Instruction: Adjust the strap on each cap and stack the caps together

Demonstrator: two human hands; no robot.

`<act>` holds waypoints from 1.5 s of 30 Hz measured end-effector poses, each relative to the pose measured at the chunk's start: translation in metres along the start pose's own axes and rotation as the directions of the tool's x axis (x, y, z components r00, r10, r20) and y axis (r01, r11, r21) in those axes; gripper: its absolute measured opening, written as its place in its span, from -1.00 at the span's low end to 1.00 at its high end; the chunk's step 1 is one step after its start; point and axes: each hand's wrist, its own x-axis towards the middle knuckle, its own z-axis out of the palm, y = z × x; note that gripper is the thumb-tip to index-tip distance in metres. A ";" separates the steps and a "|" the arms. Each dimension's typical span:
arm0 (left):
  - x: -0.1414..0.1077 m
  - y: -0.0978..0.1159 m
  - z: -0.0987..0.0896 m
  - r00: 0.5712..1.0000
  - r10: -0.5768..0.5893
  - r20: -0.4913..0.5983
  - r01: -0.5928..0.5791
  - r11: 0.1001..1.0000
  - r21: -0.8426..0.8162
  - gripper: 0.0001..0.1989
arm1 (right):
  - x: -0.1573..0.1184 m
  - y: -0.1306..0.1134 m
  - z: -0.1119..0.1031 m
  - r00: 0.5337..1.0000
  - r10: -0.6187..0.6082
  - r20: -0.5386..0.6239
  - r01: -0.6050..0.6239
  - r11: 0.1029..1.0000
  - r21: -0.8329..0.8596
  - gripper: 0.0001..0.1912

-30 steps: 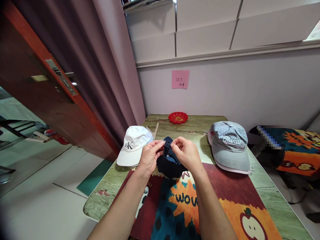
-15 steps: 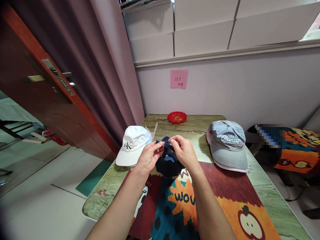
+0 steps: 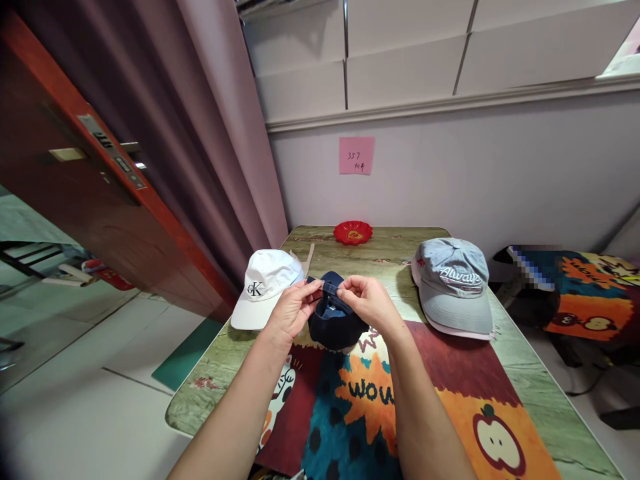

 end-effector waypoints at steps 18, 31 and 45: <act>0.004 -0.007 -0.009 0.994 -0.022 0.108 0.012 0.996 0.087 -0.65 | -0.001 -0.004 -0.001 1.000 0.020 0.017 -0.019 0.998 -0.052 -0.69; 0.015 0.027 -0.009 0.930 0.013 0.368 -0.243 0.771 0.588 -0.69 | 0.005 0.004 0.005 0.995 -0.032 -0.092 0.046 0.987 0.154 -0.66; 0.044 0.074 -0.018 0.871 -0.127 0.474 -0.255 0.708 0.658 -0.68 | 0.002 0.011 -0.012 0.998 0.006 0.061 -0.012 0.995 0.099 -0.62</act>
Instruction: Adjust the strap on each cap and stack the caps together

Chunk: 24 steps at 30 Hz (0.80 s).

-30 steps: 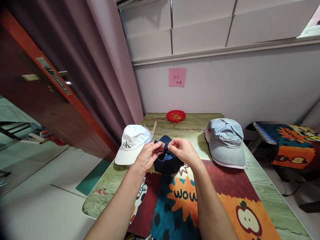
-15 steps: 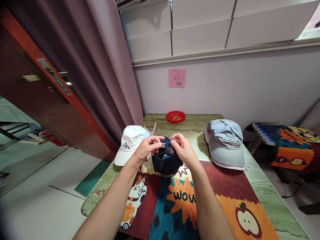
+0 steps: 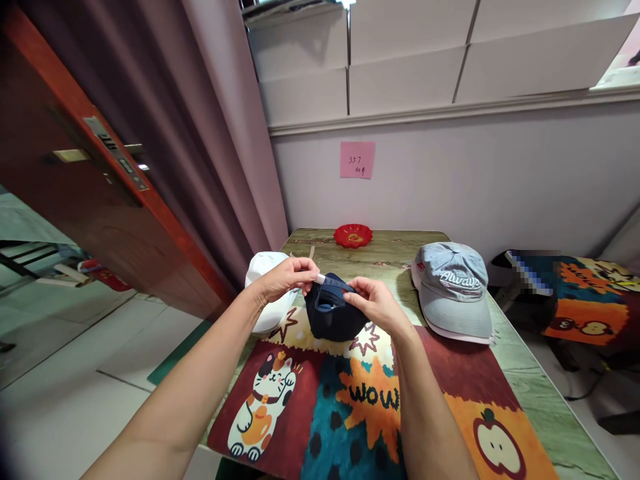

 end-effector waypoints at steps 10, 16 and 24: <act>-0.001 -0.006 0.021 0.999 -0.031 -0.025 0.031 1.000 -0.007 -0.70 | -0.010 -0.015 -0.012 1.000 -0.003 0.022 0.006 0.991 -0.131 -0.65; 0.003 -0.013 0.027 0.999 0.016 -0.046 -0.017 1.000 -0.015 -0.71 | -0.004 -0.010 0.001 0.997 -0.030 -0.068 0.022 0.993 -0.115 -0.63; 0.004 -0.008 0.028 0.998 -0.059 0.007 0.058 0.996 0.061 -0.61 | -0.002 -0.007 0.001 0.992 -0.035 -0.118 0.023 0.994 -0.104 -0.66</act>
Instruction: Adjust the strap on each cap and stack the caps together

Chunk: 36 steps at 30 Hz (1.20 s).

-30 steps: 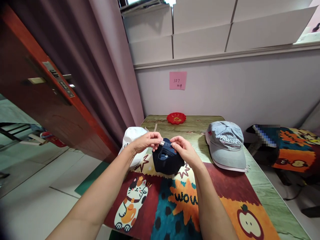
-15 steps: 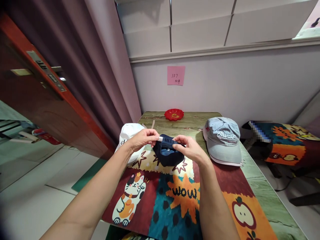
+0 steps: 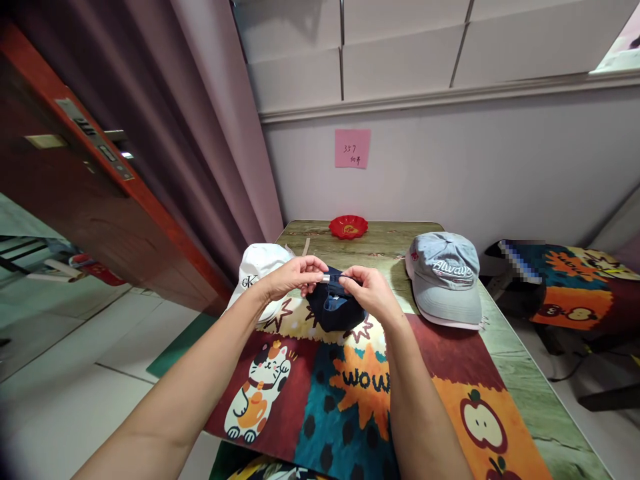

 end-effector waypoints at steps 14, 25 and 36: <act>-0.002 -0.008 -0.004 0.995 -0.104 0.001 0.104 0.994 -0.044 -0.64 | -0.001 0.000 0.001 0.999 0.041 0.000 -0.041 0.999 -0.017 -0.52; 0.003 -0.009 -0.001 0.999 0.004 -0.052 -0.003 1.000 0.012 -0.71 | -0.001 -0.003 -0.002 0.999 0.031 0.019 -0.030 0.999 -0.012 -0.53; -0.002 -0.004 -0.002 1.000 -0.002 -0.012 0.003 0.997 0.080 -0.70 | -0.003 0.001 -0.014 0.996 0.038 0.080 -0.038 0.999 0.006 -0.52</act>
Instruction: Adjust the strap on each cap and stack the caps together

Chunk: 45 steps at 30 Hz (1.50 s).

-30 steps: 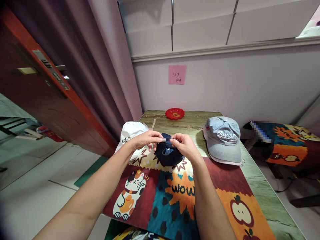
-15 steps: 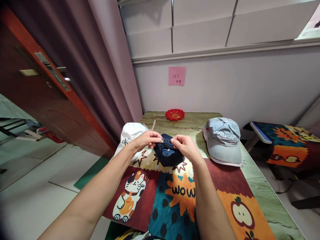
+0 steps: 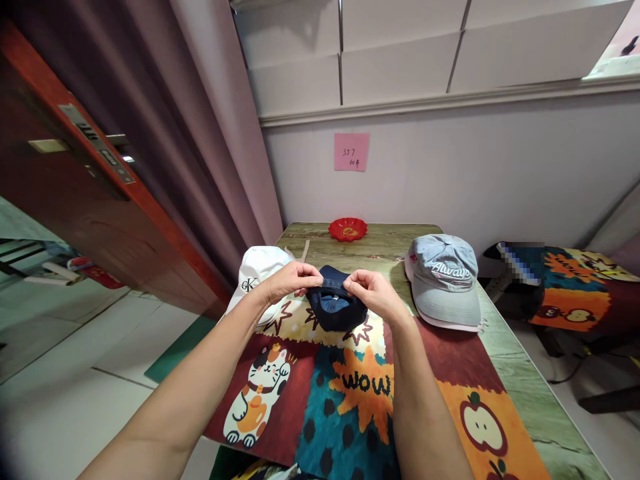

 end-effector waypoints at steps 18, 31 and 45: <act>-0.004 -0.006 -0.001 1.000 -0.017 0.018 0.016 1.000 0.014 -0.64 | 0.000 0.013 -0.015 0.998 -0.048 0.031 0.050 0.997 -0.064 -0.58; -0.001 -0.024 -0.008 0.959 0.220 -0.179 -0.189 0.966 0.174 -0.71 | -0.002 0.022 -0.027 0.996 0.009 0.093 -0.008 1.000 -0.020 -0.59; -0.015 0.023 0.001 0.991 0.132 0.018 -0.102 0.836 -0.539 -0.61 | -0.020 0.009 -0.035 0.993 -0.109 0.049 0.068 0.848 0.525 -0.67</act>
